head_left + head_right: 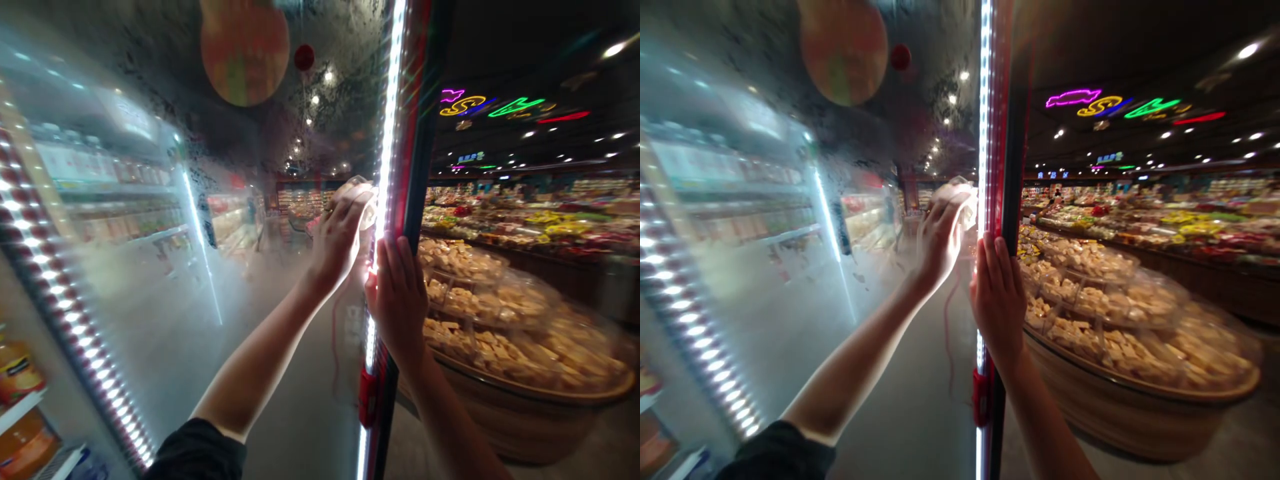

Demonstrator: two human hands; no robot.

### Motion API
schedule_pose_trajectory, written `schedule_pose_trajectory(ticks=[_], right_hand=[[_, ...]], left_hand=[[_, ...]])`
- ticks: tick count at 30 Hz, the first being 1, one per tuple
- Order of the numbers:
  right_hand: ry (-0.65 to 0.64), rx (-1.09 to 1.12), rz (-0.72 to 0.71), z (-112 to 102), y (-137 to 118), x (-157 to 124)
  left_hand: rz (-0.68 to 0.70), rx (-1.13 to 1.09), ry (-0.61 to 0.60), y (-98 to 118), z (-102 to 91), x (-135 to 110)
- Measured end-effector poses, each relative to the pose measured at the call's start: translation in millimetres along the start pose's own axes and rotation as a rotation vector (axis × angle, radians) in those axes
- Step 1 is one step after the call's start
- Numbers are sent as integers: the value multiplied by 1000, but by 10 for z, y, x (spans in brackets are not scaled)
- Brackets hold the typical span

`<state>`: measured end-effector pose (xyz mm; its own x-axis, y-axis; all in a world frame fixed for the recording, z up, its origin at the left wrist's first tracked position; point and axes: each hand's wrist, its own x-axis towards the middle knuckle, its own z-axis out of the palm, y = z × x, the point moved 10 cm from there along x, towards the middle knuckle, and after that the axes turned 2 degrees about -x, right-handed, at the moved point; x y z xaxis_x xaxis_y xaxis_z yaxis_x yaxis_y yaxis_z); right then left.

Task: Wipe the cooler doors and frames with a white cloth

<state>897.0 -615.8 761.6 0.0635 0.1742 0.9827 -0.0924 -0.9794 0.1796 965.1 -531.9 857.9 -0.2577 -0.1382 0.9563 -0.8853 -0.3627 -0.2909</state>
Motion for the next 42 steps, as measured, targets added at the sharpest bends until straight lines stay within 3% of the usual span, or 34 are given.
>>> schedule_pose_trajectory(ticks=[6,10,13,17,22,25,28,32,36,39,42], right_hand=[[10,29,7,-7,27,-32],[-2,59,10,7,19,-54],[0,50,32,4,25,-65],[10,36,37,7,35,-81],[-1,83,39,37,51,-120],[-13,99,52,46,57,-158],[-53,96,69,75,69,-186],[-43,111,68,56,78,-188],[-47,109,68,41,72,-197],[-55,106,87,42,78,-232],[-65,120,98,50,86,-266]], left_hand=[[38,-4,-104,97,-172,-392],[-4,-22,15,-63,-344,-214],[-49,-37,77,-50,-264,-70],[-23,-70,-20,162,-120,-254],[46,-17,-179,219,-247,-586],[-8,-18,-69,120,-326,-501],[-84,-86,53,127,-238,-411],[-123,-118,-17,291,-75,-593],[-45,-55,-132,381,-189,-905],[-91,-54,-67,274,-297,-876],[-224,-109,61,149,-251,-687]])
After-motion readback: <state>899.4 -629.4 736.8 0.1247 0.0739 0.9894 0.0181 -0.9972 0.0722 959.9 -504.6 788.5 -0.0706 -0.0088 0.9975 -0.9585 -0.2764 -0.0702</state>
